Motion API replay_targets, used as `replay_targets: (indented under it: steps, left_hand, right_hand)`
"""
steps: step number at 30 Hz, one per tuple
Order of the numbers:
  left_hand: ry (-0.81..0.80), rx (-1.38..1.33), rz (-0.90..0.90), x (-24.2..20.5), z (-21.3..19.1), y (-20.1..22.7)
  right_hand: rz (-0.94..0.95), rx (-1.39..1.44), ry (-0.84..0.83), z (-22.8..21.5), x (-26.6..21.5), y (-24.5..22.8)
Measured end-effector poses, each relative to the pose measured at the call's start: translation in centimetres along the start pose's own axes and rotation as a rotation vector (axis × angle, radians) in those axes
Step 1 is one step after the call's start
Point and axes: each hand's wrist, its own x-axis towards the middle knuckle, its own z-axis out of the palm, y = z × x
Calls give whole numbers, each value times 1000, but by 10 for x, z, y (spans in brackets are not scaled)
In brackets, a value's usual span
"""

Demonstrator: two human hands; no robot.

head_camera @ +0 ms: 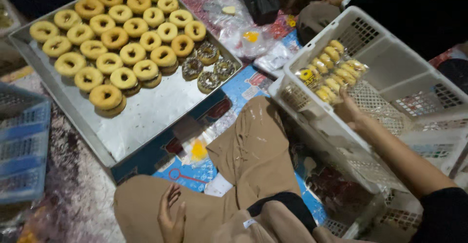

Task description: The person sits on the floor and repeatedly picks doughnuts from a metal tray, places them into clear plastic bags, and then places the sealed bags into a white crate. The person handles both plain and chocolate-sprinkled doughnuts.

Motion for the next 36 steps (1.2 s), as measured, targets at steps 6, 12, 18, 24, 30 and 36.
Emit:
replay_targets:
  steps: [6,12,18,24,30,36]
  left_hand:
    - [165,312,-85,-12,-9,26]
    - [185,832,128,7,4,16]
    - [-47,904,93,-4,13,25]
    - [2,749,-56,16,25,15]
    - [400,237,62,111,60,-54]
    - [-14,275,83,111,142,-40]
  right_hand:
    - [-1062,-636,563,64,-125,-18]
    - [-1585,-972,-25,264,-80,104]
    - [-1550,-1188,-479,442,110,181]
    - [-1454,-1612,-246,488,153,188]
    - [-1540,-1776,-321,468,100,183]
    - [-1569,-1728,-195,368,-13,145]
